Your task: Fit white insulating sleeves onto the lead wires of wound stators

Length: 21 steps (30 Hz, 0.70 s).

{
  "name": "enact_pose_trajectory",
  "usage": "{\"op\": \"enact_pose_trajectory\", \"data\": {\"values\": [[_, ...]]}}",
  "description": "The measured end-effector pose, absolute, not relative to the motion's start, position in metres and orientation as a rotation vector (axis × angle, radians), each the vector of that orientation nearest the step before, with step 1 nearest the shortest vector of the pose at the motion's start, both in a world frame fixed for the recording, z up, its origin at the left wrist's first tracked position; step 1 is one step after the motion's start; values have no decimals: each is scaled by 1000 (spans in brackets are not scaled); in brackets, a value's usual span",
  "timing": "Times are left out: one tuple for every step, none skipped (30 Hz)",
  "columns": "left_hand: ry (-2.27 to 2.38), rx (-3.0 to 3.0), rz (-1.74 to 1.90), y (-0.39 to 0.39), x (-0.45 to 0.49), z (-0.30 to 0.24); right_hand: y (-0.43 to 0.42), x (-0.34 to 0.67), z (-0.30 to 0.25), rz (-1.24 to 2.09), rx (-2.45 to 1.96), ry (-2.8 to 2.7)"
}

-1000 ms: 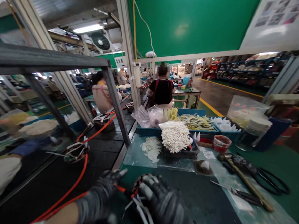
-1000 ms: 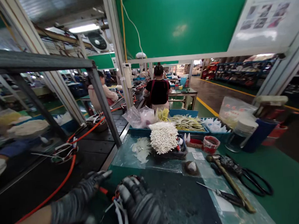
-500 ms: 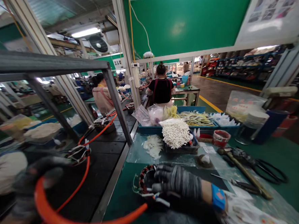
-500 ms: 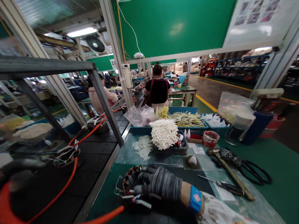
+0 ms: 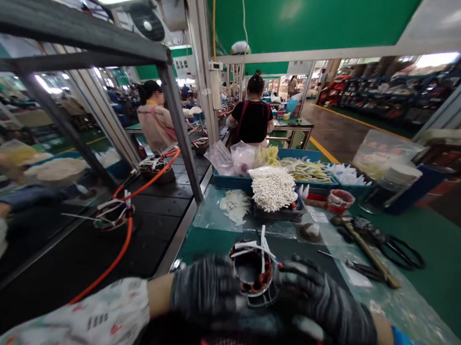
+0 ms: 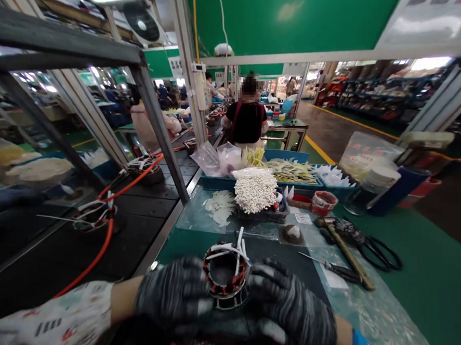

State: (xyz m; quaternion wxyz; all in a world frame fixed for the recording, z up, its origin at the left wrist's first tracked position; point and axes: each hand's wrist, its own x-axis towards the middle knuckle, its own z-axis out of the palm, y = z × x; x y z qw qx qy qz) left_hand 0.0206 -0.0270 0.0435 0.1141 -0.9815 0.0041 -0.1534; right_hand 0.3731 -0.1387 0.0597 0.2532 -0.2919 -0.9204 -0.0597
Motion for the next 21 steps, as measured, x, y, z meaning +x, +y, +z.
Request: {"op": "enact_pose_trajectory", "data": {"values": [[14,-2836,-495,-14,25,51,-137,378,61,-182,-787,-2486],[4,-2791,-530,-2,29,55,-134,380,63,-183,-759,-2467],[33,-2762,-552,7,31,57,-131,380,65,-165,-732,-2445],[37,-2740,-563,13,33,55,-128,378,66,-129,-728,-2421],[31,-2730,-538,15,35,51,-125,374,67,-87,-748,-2392],[19,-2734,-500,12,36,46,-120,371,68,-45,-774,-2375],[-18,-2750,-449,5,37,40,-115,367,68,-4,-798,-2376],[-80,-2771,-398,-5,37,36,-109,365,69,26,-802,-2394],[-153,-2794,-360,-17,37,35,-102,364,70,54,-778,-2429],[-228,-2816,-344,-28,37,36,-94,364,72,92,-732,-2464],[-293,-2839,-351,-38,36,39,-87,364,76,143,-678,-2486],[-331,-2866,-380,-45,33,45,-81,363,81,208,-642,-2494],[-333,-2900,-413,-48,30,53,-75,362,88,278,-627,-2490],[-311,-2936,-449,-49,27,61,-70,360,94,345,-618,-2492],[-274,-2976,-468,-47,24,69,-66,356,101,399,-610,-2513],[-245,-3006,-478,-43,21,77,-62,351,106,430,-601,-2555],[-232,-3028,-476,-39,19,83,-58,344,110,441,-594,-2619],[-225,-3045,-469,-34,20,89,-54,336,112,438,-589,-2696],[-221,-3057,-476,-30,22,94,-49,327,112,424,-588,-2767],[-207,-3069,-484,-27,26,98,-43,319,111,425,-589,-2822],[-179,-3080,-488,-25,31,101,-37,312,109,451,-579,-2859]]}}
